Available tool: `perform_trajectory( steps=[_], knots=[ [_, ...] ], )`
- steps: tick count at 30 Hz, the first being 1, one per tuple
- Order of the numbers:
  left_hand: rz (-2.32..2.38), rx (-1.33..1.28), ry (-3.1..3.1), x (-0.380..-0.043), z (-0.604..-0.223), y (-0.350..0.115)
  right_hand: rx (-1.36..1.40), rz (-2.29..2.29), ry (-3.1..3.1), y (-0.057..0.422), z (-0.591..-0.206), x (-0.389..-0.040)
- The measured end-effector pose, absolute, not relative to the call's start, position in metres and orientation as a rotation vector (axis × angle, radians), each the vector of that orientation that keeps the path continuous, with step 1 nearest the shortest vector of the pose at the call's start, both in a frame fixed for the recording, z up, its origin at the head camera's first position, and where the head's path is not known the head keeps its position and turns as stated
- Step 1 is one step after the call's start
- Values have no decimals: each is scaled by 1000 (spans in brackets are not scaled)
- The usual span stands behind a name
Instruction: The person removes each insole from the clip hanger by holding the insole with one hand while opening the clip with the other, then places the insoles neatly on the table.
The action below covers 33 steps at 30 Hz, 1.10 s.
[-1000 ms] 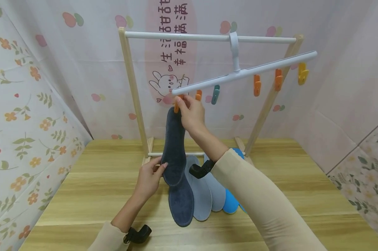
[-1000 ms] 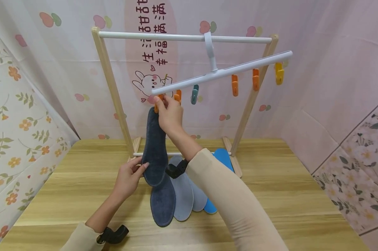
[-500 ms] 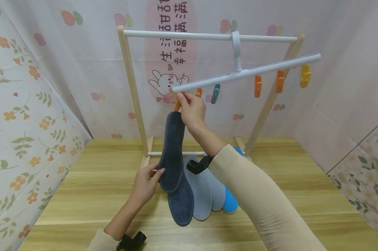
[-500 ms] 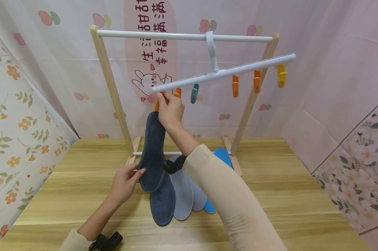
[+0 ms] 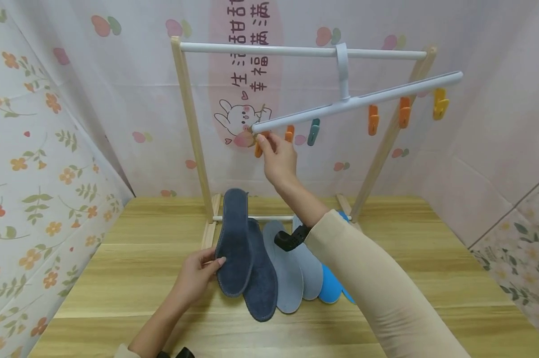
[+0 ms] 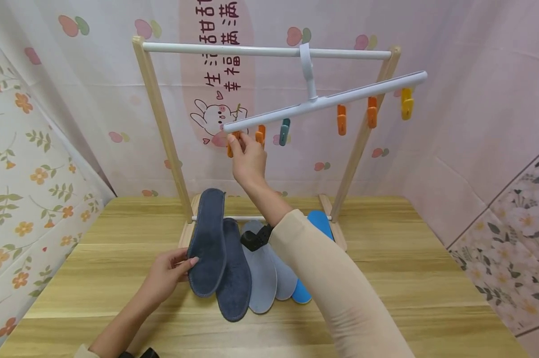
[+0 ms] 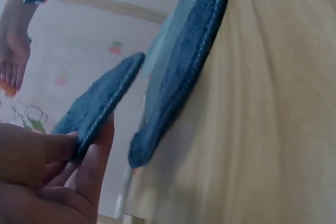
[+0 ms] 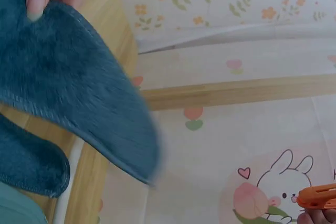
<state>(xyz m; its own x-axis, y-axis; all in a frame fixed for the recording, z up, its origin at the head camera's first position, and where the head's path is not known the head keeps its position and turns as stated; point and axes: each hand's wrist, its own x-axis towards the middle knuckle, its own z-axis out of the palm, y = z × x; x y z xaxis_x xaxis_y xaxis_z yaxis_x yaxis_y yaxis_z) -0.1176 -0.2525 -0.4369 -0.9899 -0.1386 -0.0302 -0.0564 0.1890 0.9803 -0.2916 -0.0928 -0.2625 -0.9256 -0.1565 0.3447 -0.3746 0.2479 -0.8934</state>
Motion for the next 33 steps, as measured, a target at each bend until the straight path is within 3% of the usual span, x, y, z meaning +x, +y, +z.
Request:
perform_trajectory(
  steps=[9,24,33],
  knots=[
    [-2040,322,-2375,-113,-453,-261,492,1760,-2355,-88,-267,-295],
    [-2055,282,-2420,-110,-466,-260,529,1768,-2366,-80,-267,-298],
    [-1687,453,-2516,-109,-459,-251,563,1827,-2379,-76,-266,-299]
  ],
)
